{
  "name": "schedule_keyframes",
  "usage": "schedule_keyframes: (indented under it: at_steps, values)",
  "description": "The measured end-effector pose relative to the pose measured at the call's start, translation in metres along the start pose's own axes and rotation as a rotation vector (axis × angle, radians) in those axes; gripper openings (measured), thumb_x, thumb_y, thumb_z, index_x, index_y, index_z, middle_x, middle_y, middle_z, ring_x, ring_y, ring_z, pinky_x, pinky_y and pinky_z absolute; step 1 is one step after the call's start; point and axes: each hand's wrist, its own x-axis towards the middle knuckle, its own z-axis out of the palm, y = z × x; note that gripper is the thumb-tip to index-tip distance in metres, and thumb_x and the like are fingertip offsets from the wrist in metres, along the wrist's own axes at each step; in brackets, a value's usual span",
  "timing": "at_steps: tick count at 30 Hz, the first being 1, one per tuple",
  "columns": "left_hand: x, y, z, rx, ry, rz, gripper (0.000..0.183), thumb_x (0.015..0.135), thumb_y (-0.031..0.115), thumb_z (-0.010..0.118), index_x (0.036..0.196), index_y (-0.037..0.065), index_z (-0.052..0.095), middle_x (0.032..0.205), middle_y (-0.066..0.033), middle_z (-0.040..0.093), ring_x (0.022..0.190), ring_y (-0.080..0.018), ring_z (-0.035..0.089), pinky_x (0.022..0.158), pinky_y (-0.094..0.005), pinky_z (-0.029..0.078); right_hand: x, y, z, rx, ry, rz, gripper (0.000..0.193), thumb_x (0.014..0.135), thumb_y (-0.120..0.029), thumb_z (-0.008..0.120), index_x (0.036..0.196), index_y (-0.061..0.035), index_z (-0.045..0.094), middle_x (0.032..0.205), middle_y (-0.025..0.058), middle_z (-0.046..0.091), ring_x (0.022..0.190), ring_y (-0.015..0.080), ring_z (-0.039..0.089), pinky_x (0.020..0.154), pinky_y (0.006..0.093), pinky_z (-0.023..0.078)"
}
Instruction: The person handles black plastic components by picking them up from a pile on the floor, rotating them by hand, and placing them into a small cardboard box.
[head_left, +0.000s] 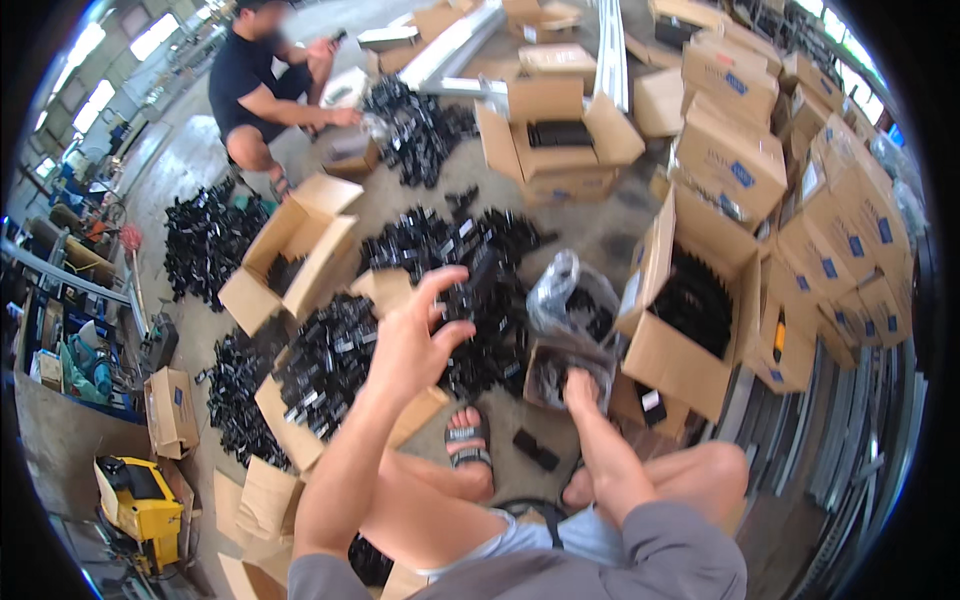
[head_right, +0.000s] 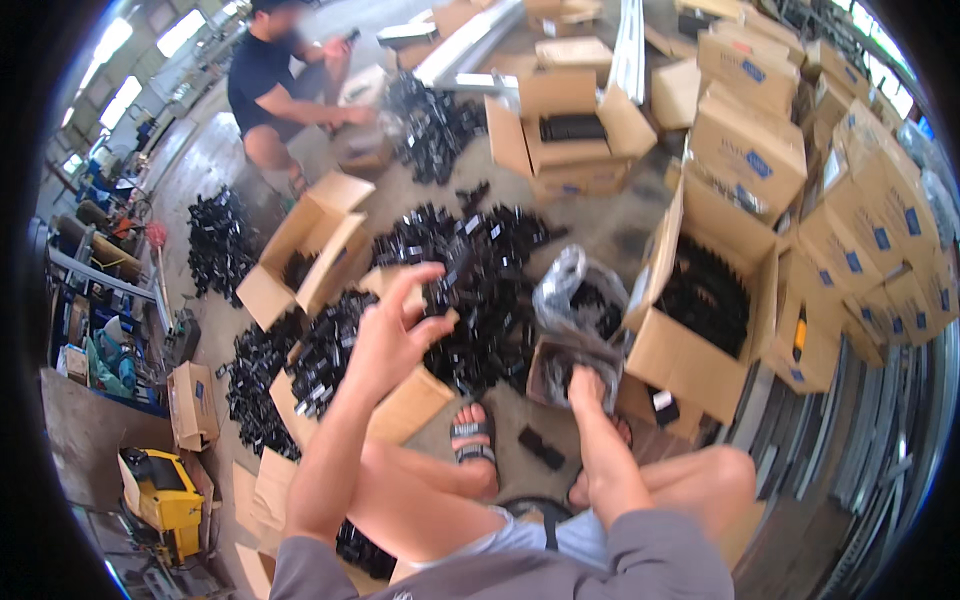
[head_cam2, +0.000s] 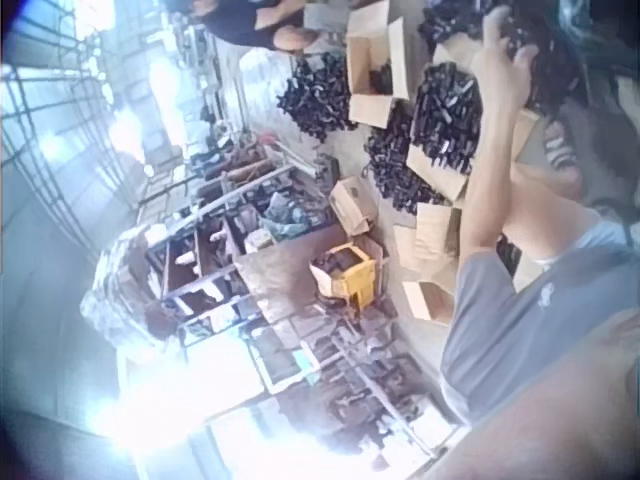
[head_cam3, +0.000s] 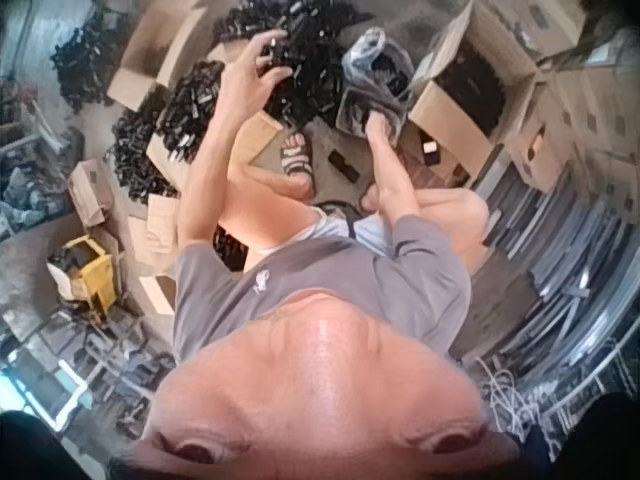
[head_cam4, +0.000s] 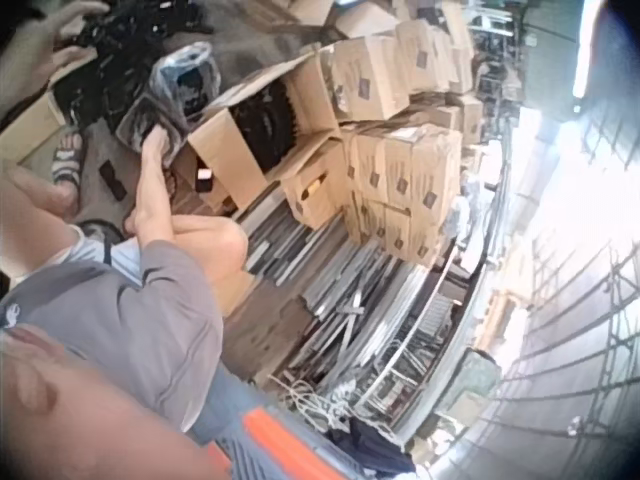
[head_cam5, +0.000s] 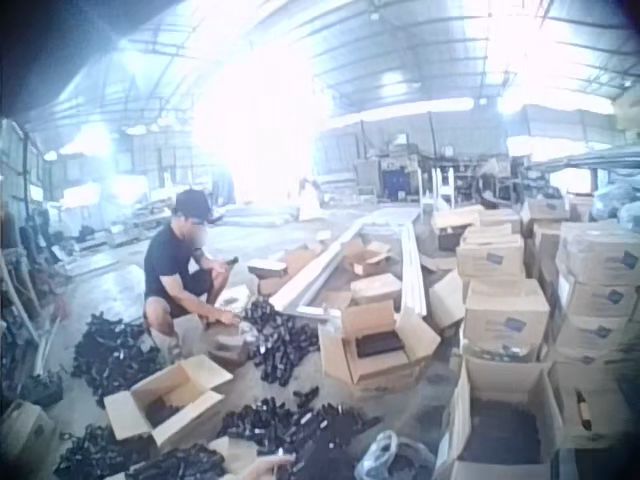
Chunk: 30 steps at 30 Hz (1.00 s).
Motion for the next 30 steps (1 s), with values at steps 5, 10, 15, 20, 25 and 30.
schedule_keyframes:
  at_steps: [5,10,15,20,25,30]
  values:
    - [0.006,-0.004,-0.002,-0.052,-0.045,-0.053,0.065,0.089,-0.002,0.077,0.147,0.020,0.057,0.103,-0.0092,0.080,0.093,-0.0060,0.065,0.086,-0.0294,0.054,-0.008,-0.011,-0.014,0.032,-0.059,-0.032,0.025,0.096,-0.020,0.062,0.115,-0.0089,0.072,0.117,0.0228,0.071,0.113,0.0439,0.067,0.096,0.0557,0.054]
    - [0.008,0.003,-0.002,-0.167,-0.042,-0.027,0.066,0.089,-0.001,0.078,0.148,0.019,0.057,0.114,-0.0091,0.078,0.099,-0.0109,0.068,0.089,-0.0311,0.054,0.004,-0.014,-0.014,0.034,-0.048,-0.027,0.022,0.089,-0.018,0.067,0.106,-0.0091,0.078,0.116,0.0221,0.073,0.111,0.0434,0.069,0.097,0.0533,0.054]
    - [0.007,0.006,-0.002,-0.241,-0.065,-0.021,0.067,0.090,-0.005,0.076,0.150,0.016,0.054,0.114,-0.0069,0.077,0.102,-0.0108,0.068,0.090,-0.0304,0.055,-0.003,-0.016,-0.020,0.051,-0.087,0.079,0.022,0.090,-0.015,0.067,0.108,-0.0066,0.076,0.113,0.0259,0.073,0.110,0.0436,0.070,0.098,0.0522,0.054]
    - [0.013,-0.001,0.005,-0.786,-0.033,0.044,0.070,0.092,-0.011,0.072,0.154,0.008,0.045,0.115,-0.0092,0.074,0.101,-0.0172,0.072,0.090,-0.0318,0.060,-0.030,-0.059,-0.083,0.600,0.348,0.121,0.019,0.093,-0.017,0.068,0.104,-0.0015,0.070,0.098,0.0212,0.075,0.095,0.0382,0.072,0.085,0.0479,0.055]
    - [0.003,0.001,0.002,-0.896,-0.081,-0.157,0.068,0.097,0.003,0.073,0.156,0.017,0.043,0.108,-0.0147,0.077,0.097,-0.0217,0.075,0.091,-0.0387,0.063,-0.064,-0.182,-0.232,1.300,0.323,-0.212,0.017,0.101,-0.009,0.068,0.114,0.0026,0.066,0.103,0.0097,0.075,0.086,0.0157,0.073,0.072,0.0279,0.057]
    - [-0.007,0.014,0.008,-0.941,-0.113,-0.136,0.070,0.096,0.006,0.075,0.157,0.019,0.043,0.111,-0.0155,0.076,0.099,-0.0226,0.076,0.091,-0.0401,0.063,-0.097,-0.249,-0.330,1.425,0.320,-0.521,0.019,0.098,-0.007,0.073,0.114,0.0025,0.070,0.104,0.0093,0.077,0.091,0.0136,0.074,0.079,0.0265,0.057]
